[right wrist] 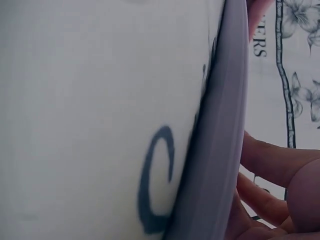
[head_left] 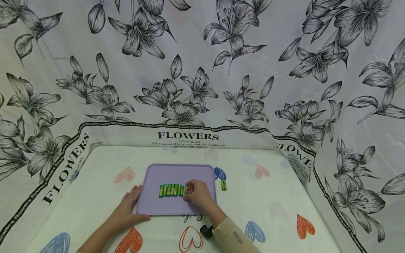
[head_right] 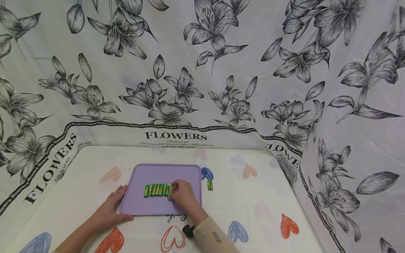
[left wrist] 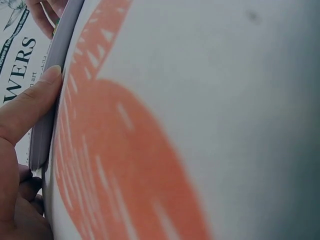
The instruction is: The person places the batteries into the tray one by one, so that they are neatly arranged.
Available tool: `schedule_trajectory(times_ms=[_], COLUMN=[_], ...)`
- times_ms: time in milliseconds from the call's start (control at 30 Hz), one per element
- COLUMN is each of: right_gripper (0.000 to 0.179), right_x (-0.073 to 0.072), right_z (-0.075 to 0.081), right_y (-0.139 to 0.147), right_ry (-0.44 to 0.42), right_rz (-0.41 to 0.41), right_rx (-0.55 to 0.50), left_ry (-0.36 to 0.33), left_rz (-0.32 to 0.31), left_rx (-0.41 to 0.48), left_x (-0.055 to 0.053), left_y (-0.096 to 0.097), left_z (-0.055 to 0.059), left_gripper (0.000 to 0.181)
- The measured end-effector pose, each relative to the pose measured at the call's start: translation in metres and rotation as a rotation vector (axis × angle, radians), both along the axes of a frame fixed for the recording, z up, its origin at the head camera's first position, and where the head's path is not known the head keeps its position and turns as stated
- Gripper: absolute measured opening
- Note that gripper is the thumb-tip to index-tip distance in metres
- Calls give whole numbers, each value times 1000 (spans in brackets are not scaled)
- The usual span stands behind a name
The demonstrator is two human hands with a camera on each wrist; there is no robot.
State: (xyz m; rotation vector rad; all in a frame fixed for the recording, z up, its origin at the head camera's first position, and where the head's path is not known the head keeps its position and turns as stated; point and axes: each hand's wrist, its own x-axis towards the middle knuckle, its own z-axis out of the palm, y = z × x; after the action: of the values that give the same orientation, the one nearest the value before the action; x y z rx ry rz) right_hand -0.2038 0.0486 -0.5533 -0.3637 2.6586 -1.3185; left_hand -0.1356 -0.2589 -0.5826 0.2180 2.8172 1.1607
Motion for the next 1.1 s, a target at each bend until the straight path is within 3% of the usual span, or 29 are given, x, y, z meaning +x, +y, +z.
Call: schedule_trajectory(times_ms=[500,1100], right_gripper=[52,49], right_x=[1,4], right_z=[-1,14], right_y=[-4,31], right_ry=[-13,-1], right_rz=[-16,-77], right_rx=[-11,-34], left_ry=[11,-11], left_rz=[2,6], left_rx=[-2,2], left_x=[0,-1], left_y=[-1,0], left_z=[0,-2], left_gripper=[129,131])
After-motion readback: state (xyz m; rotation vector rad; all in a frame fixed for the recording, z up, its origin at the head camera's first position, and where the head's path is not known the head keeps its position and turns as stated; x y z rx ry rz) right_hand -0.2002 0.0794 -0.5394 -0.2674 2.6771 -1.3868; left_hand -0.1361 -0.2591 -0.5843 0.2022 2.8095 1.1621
